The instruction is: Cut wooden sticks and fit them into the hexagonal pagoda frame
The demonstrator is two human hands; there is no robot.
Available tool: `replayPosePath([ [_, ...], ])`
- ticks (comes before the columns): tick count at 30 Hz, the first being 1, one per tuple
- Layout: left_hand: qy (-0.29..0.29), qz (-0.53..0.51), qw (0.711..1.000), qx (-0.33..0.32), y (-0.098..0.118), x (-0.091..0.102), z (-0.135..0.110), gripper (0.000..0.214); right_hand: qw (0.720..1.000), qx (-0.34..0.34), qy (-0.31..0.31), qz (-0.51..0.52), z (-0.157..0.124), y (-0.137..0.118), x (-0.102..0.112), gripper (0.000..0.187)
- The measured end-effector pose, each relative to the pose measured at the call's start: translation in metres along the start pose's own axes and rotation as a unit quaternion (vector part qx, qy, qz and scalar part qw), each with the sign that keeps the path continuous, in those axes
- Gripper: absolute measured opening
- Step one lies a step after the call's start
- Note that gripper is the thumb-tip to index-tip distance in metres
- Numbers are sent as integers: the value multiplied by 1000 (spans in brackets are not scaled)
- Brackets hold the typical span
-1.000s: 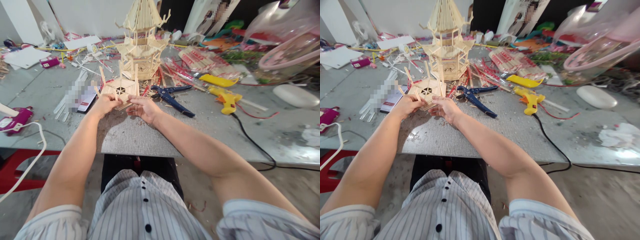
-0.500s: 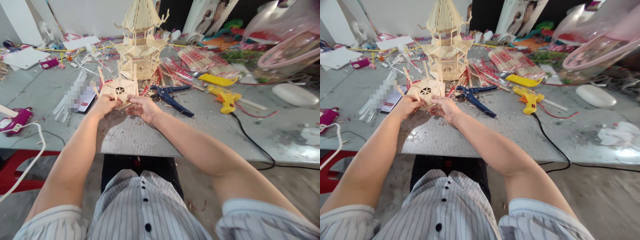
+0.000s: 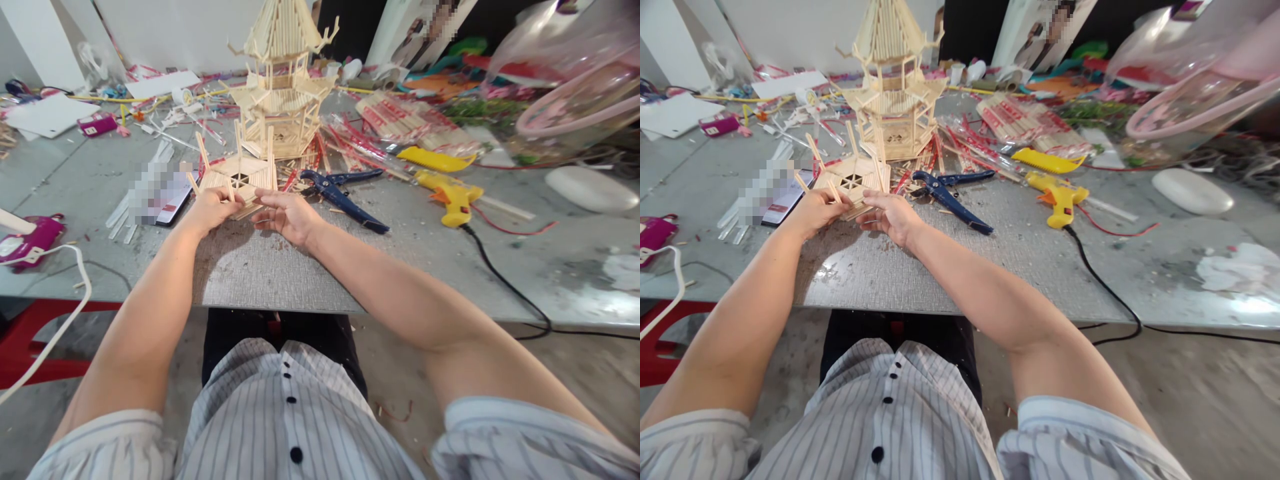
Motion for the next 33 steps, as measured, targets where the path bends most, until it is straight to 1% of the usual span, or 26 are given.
replayPosePath([
  [8,5,15,1000,-1,0,0,0,11,1000,-8,5,-12,-1,0,0,24],
  [12,1,4,1000,-7,-2,0,2,10,1000,-11,7,-16,-2,0,1,24],
  [16,-8,-10,1000,6,-4,0,2,10,1000,-11,5,-18,-2,0,0,25],
  [21,-20,-11,999,23,0,-1,-1,10,1000,-9,0,-21,-1,0,0,29],
  [29,-15,1,1000,27,-1,0,-1,11,1000,-9,-2,-15,-1,0,0,31],
  [33,-19,-2,1000,15,-1,0,0,13,1000,-8,-3,-19,-1,1,0,28],
])
Point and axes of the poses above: each hand's wrist, its own z-axis towards the middle knuckle, its own x-axis out of the back of the hand, y = z × x, the point moved 7 cm from there along z, towards the middle knuckle, and after that the axes turned 1 degree about z, right-handed, at the moved point
